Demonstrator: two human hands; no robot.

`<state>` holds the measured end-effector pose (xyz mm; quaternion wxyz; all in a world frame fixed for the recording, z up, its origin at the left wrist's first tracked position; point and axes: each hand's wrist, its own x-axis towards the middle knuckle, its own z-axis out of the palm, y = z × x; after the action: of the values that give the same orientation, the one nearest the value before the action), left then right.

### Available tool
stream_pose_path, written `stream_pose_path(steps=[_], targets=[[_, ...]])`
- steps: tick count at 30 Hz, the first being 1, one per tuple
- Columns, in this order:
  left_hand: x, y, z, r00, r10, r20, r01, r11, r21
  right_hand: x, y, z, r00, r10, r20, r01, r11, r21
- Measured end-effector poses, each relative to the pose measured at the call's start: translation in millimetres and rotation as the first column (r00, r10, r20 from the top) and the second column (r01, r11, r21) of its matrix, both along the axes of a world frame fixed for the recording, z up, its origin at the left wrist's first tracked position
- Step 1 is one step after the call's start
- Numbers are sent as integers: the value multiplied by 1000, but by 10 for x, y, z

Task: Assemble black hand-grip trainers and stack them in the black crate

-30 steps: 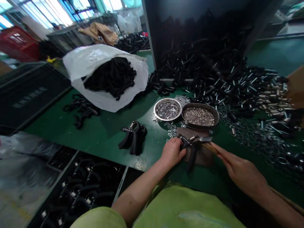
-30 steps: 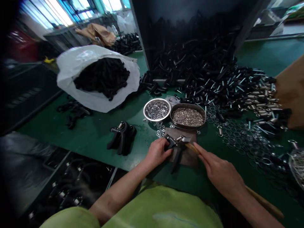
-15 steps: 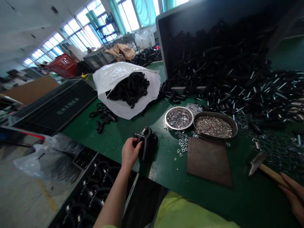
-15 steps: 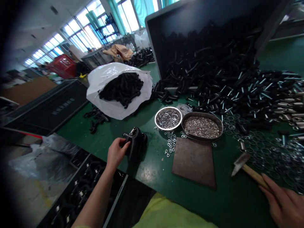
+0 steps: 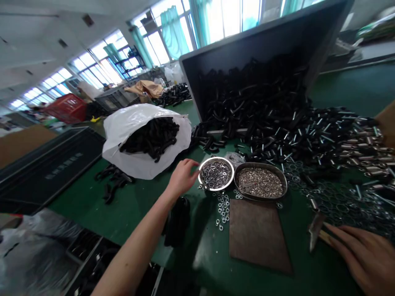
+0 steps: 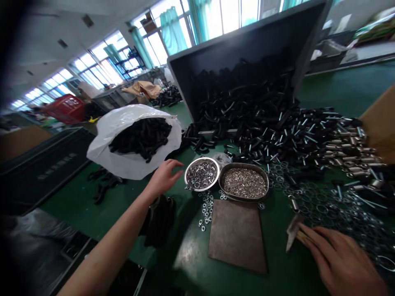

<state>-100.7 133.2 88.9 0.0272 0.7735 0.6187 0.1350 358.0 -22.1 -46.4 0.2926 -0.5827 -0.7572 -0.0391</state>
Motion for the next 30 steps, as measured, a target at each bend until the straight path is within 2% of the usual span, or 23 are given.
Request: stream_pose_path(steps=[2,4,6,9,11,14,16,18,19,21,22,24,27,30], targets=[[391,519,-48,992,-86,-89,78,993,-90,-183,120,191,995,81,51,-83,996,34],[698,997,-143,990,-78,-117,65,992,-110,-297,216,302,990,121,66,-124,991,55],[895,1387,-250,991,-32,-133,16,993,-121,-324,279,349,990,127,60,-130,990,47],[1097,1763,-367,992,-7,-128,-10,991,-130,-226,318,376,993,109,52,-109,994,3],[1294,1874,-410,994,-59,-97,48,992,-118,-119,328,405,996,72,50,-70,997,-29],[1799,1812,-451,965,-262,-20,259,962,-90,17,379,464,999,-19,36,21,997,-73],[2235,1618,-485,896,-442,37,444,893,-77,80,461,500,996,-89,19,90,990,-111],[2667,1355,-536,777,-625,68,629,773,-80,146,580,536,989,-145,10,145,976,-164],[2859,1222,-568,696,-716,52,717,690,-99,186,645,558,986,-168,11,167,967,-192],[3165,1002,-637,546,-837,-35,823,543,-167,278,768,616,978,-206,18,205,949,-241],[3275,925,-669,496,-865,-78,841,501,-204,321,817,651,974,-225,20,222,940,-259],[3415,846,-711,470,-874,-126,838,486,-247,369,880,719,966,-257,24,253,924,-286],[3462,846,-675,498,-859,-117,829,511,-229,278,897,764,967,-248,52,250,898,-362],[3349,849,-504,586,-806,-89,792,592,-149,31,881,711,970,-210,125,244,845,-477]])
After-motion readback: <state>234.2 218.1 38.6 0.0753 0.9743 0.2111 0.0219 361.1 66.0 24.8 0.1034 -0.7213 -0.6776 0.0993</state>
